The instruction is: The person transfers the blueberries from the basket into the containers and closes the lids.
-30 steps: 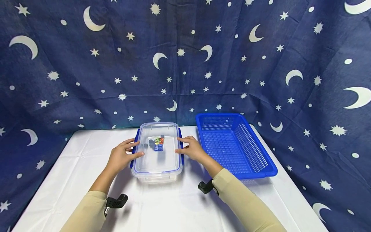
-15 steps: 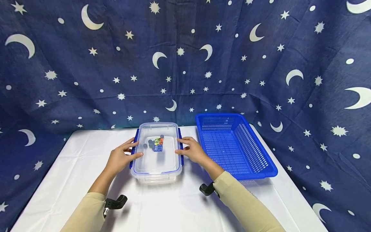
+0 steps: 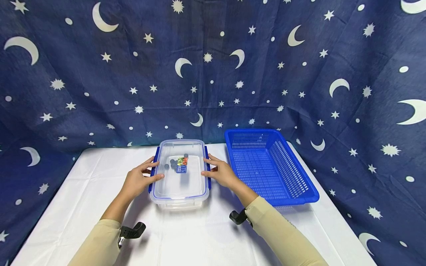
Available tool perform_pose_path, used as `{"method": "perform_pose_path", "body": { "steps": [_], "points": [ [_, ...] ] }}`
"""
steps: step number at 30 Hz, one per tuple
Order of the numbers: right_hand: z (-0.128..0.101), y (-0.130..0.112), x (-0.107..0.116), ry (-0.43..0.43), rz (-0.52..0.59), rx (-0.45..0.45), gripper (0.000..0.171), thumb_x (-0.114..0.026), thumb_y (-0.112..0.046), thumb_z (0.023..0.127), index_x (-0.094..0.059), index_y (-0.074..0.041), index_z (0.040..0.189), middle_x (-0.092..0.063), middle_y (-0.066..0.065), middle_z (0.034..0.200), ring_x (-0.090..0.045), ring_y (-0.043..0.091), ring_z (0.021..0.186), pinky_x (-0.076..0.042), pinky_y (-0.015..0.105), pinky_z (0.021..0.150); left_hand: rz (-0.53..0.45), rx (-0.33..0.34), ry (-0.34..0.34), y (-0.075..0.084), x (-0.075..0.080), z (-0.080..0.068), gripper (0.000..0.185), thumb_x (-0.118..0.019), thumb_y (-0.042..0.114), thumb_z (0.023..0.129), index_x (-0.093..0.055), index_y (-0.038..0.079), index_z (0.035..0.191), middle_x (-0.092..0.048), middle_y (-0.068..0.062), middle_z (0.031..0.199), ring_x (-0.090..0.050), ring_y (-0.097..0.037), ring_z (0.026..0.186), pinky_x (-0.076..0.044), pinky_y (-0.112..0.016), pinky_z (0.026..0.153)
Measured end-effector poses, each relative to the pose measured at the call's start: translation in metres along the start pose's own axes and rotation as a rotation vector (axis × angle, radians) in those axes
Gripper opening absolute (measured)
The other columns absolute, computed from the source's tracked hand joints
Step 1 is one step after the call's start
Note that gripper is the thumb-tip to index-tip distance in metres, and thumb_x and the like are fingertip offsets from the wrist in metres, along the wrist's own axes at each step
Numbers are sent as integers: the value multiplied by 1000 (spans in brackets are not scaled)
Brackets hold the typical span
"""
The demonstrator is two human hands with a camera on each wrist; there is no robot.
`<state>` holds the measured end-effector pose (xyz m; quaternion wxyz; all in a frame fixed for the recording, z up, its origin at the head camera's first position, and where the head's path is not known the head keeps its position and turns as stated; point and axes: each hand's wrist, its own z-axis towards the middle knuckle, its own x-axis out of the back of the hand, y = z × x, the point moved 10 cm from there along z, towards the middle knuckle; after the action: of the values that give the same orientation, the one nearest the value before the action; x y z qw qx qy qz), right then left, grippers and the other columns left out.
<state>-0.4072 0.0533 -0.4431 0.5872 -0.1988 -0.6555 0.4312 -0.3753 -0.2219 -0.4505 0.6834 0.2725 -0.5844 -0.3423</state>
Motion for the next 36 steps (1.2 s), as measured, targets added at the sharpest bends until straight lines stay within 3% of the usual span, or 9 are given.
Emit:
{"method": "perform_pose_path", "body": {
  "steps": [21, 36],
  "points": [
    [2, 1, 1, 0, 60, -40, 57, -78, -14, 85, -57, -8, 138, -36, 9, 157, -66, 14, 83, -52, 19, 72, -35, 26, -2, -1, 1, 1, 62, -82, 38, 80, -63, 10, 132, -44, 0, 152, -64, -29, 100, -53, -18, 72],
    [0, 1, 1, 2, 71, -60, 58, -79, -16, 85, -58, -9, 138, -37, 5, 157, -65, 13, 83, -54, 23, 75, -21, -22, 26, 5, 1, 2, 57, -85, 30, 78, -66, 6, 126, -51, -2, 147, -66, -24, 87, -53, -19, 65]
  ]
}}
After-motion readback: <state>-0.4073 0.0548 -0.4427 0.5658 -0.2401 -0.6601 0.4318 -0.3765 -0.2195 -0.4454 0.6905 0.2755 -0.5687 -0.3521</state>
